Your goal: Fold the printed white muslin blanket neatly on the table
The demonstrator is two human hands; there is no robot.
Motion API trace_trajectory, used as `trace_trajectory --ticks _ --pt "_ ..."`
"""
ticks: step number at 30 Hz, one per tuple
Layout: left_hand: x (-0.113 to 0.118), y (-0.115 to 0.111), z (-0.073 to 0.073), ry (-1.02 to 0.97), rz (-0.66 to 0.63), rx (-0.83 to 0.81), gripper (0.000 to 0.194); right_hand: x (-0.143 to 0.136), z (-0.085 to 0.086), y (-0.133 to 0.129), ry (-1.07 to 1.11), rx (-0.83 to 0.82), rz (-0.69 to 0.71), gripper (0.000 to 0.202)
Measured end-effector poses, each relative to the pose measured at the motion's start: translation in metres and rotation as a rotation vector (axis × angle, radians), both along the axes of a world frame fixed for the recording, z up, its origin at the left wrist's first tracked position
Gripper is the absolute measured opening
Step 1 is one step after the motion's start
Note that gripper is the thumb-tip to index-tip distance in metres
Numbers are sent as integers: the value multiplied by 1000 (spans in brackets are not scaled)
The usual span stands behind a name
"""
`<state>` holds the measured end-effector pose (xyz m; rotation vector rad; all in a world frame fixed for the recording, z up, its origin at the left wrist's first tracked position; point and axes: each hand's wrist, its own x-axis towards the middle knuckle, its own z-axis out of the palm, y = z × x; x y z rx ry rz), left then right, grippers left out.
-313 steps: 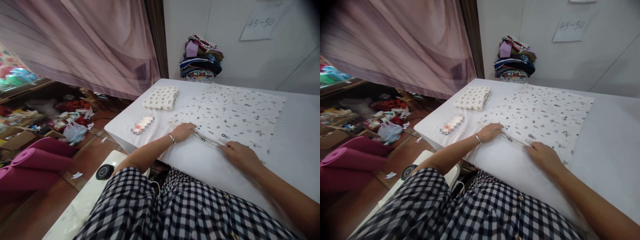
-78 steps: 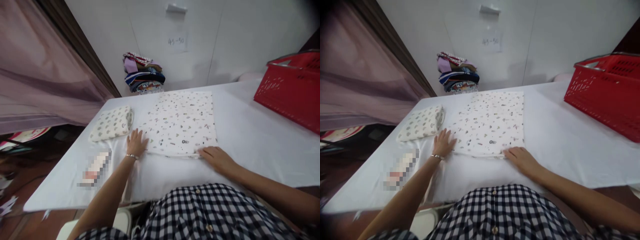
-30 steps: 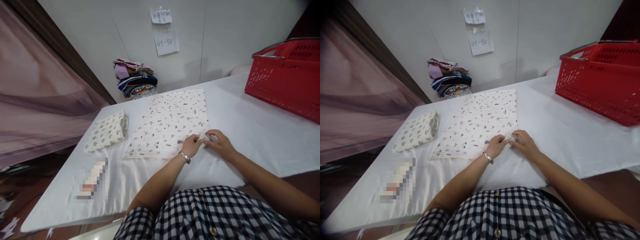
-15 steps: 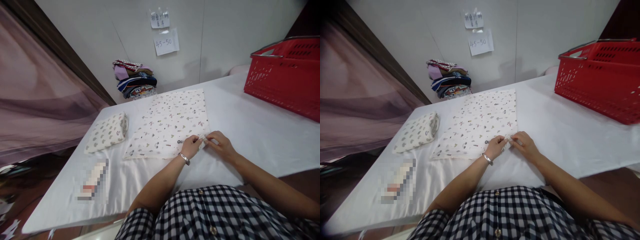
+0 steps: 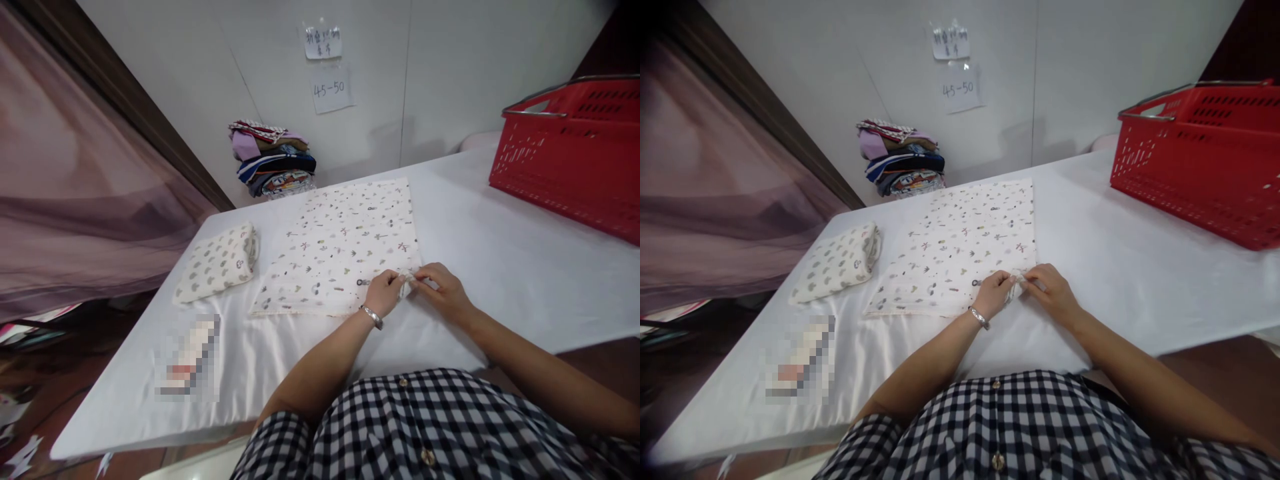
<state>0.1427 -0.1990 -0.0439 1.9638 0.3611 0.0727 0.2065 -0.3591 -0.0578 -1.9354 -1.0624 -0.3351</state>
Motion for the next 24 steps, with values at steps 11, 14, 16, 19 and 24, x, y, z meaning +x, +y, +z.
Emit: trace_trajectory --ticks 11,14,16,19,24 --pt "-1 -2 -2 -30 -3 46 20 3 -4 0 -74 -42 11 12" --pt "-1 -1 -1 -56 -5 61 21 1 -2 -1 -71 -52 41 12" --pt "-2 -1 0 -78 2 78 22 0 0 -1 -79 -20 60 10" --pt "-6 -1 6 -126 0 147 21 -2 1 -2 -104 54 66 3" --pt "-14 -4 13 -212 -81 315 15 -2 2 -3 -131 102 59 3"
